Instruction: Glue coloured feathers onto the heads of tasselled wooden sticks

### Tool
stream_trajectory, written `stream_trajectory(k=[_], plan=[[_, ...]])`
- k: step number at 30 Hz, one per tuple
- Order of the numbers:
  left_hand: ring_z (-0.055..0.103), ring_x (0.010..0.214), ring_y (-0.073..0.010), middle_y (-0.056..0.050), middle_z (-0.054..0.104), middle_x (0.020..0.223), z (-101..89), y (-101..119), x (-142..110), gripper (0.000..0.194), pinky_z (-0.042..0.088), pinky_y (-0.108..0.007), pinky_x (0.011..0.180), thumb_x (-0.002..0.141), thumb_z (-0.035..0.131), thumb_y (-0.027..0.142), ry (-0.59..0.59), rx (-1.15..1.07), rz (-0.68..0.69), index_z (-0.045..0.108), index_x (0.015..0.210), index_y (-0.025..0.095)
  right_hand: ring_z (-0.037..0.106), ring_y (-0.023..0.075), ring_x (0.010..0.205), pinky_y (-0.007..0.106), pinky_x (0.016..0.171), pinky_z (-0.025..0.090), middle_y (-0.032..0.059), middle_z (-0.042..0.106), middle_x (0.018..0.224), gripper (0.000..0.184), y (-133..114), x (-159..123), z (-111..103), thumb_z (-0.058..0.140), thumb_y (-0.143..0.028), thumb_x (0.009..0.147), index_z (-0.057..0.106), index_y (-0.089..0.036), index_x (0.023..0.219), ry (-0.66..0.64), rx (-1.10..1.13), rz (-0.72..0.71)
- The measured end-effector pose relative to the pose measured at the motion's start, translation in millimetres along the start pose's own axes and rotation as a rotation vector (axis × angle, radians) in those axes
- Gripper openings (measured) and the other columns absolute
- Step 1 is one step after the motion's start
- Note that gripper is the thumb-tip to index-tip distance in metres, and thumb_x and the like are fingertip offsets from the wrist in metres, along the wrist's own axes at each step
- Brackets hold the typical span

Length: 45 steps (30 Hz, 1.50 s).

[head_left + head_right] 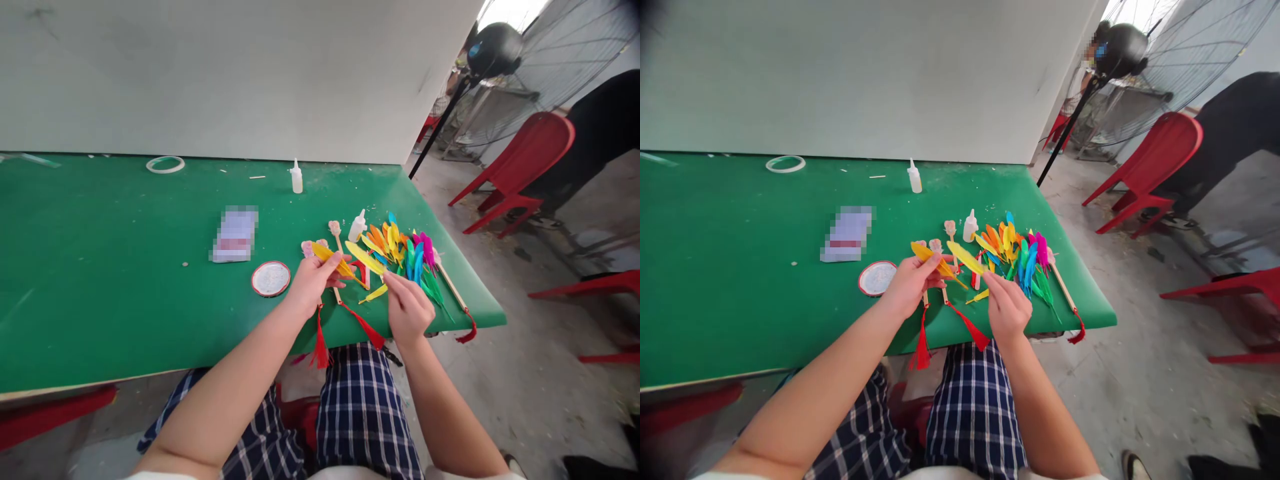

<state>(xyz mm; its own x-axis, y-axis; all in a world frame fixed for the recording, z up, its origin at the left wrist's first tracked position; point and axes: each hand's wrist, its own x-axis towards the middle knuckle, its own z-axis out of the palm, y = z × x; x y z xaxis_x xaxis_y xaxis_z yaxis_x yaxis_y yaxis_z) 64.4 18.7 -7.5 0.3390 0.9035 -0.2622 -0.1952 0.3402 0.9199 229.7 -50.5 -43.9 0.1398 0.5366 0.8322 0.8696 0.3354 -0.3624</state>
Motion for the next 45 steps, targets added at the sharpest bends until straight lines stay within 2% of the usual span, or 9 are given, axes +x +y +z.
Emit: stream_trajectory(k=[3, 9, 13, 16, 22, 27, 35, 41, 45], plan=[[0.063, 0.063, -0.0127, -0.008, 0.07, 0.08, -7.5, 12, -2, 0.036, 0.047, -0.021, 0.051, 0.076, 0.059, 0.043, 0.008, 0.088, 0.013, 0.064, 0.094, 0.012, 0.065, 0.0166, 0.076, 0.03, 0.07, 0.054, 0.0049, 0.07, 0.086, 0.02, 11, 2, 0, 0.052, -0.021, 0.081, 0.068, -0.023, 0.093, 0.02, -0.058, 0.16], [0.064, 0.065, -0.0158, -0.006, 0.069, 0.072, -17.5, 23, -3, 0.035, 0.042, -0.021, 0.046, 0.077, 0.056, 0.044, -0.01, 0.305, 0.066, 0.067, 0.093, 0.014, 0.064, 0.0149, 0.073, 0.024, 0.056, 0.052, 0.0057, 0.069, 0.088, 0.022, 19, 7, 1, 0.047, -0.028, 0.083, 0.066, -0.02, 0.089, -0.054, -0.122, 0.369], [0.061, 0.056, -0.0134, -0.007, 0.069, 0.075, -24.9, 25, -2, 0.042, 0.038, -0.02, 0.042, 0.08, 0.05, 0.049, -0.024, 0.354, 0.041, 0.065, 0.098, 0.014, 0.063, 0.016, 0.086, 0.028, 0.075, 0.052, 0.0058, 0.069, 0.092, 0.023, 24, 11, 4, 0.045, -0.021, 0.083, 0.067, -0.019, 0.088, -0.104, -0.119, 0.279], [0.061, 0.054, -0.0116, -0.008, 0.069, 0.08, -31.7, 26, -1, 0.044, 0.038, -0.019, 0.042, 0.08, 0.047, 0.051, -0.03, 0.376, 0.03, 0.065, 0.096, 0.014, 0.058, 0.018, 0.092, 0.034, 0.086, 0.047, 0.0051, 0.068, 0.094, 0.023, 29, 12, 6, 0.046, -0.02, 0.082, 0.068, -0.019, 0.088, -0.24, -0.212, 0.204], [0.063, 0.065, -0.0132, -0.008, 0.069, 0.081, -48.4, 28, 1, 0.041, 0.041, -0.018, 0.047, 0.08, 0.046, 0.049, -0.046, 0.421, -0.018, 0.064, 0.093, 0.015, 0.049, 0.0215, 0.104, 0.04, 0.091, 0.043, 0.0067, 0.063, 0.105, 0.019, 19, -3, 0, 0.051, -0.025, 0.081, 0.068, -0.021, 0.089, -0.354, -0.224, 0.115], [0.065, 0.074, -0.0162, -0.008, 0.069, 0.082, -58.1, 29, -4, 0.041, 0.049, -0.027, 0.068, 0.078, 0.048, 0.05, -0.131, 0.398, -0.105, 0.064, 0.09, 0.014, 0.048, 0.0231, 0.108, 0.042, 0.092, 0.042, 0.0065, 0.063, 0.106, 0.018, 11, -20, -9, 0.055, -0.027, 0.08, 0.068, -0.022, 0.091, -0.419, -0.208, 0.069], [0.065, 0.081, -0.0188, -0.008, 0.07, 0.082, -61.9, 25, -9, 0.033, 0.047, -0.033, 0.083, 0.079, 0.051, 0.042, -0.214, 0.376, -0.168, 0.065, 0.086, 0.014, 0.053, 0.0222, 0.103, 0.041, 0.091, 0.042, 0.0077, 0.064, 0.102, 0.023, 21, -19, -6, 0.049, -0.03, 0.083, 0.066, -0.019, 0.094, -0.501, -0.206, 0.086], [0.063, 0.085, -0.0198, -0.007, 0.07, 0.082, -61.1, 26, -10, 0.034, 0.044, -0.034, 0.085, 0.08, 0.048, 0.043, -0.232, 0.427, -0.146, 0.066, 0.087, 0.015, 0.053, 0.0196, 0.09, 0.034, 0.085, 0.043, 0.0072, 0.065, 0.094, 0.024, 38, 2, -8, 0.047, -0.029, 0.084, 0.065, -0.018, 0.095, -0.341, -0.305, 0.189], [0.062, 0.088, -0.0203, -0.006, 0.069, 0.084, -63.5, 25, -7, 0.036, 0.04, -0.036, 0.088, 0.08, 0.045, 0.045, -0.213, 0.488, -0.137, 0.065, 0.088, 0.016, 0.054, 0.0227, 0.085, 0.034, 0.078, 0.043, 0.0092, 0.066, 0.089, 0.03, 59, 21, 2, 0.048, -0.033, 0.082, 0.063, -0.016, 0.102, -0.483, -0.494, 0.3]])
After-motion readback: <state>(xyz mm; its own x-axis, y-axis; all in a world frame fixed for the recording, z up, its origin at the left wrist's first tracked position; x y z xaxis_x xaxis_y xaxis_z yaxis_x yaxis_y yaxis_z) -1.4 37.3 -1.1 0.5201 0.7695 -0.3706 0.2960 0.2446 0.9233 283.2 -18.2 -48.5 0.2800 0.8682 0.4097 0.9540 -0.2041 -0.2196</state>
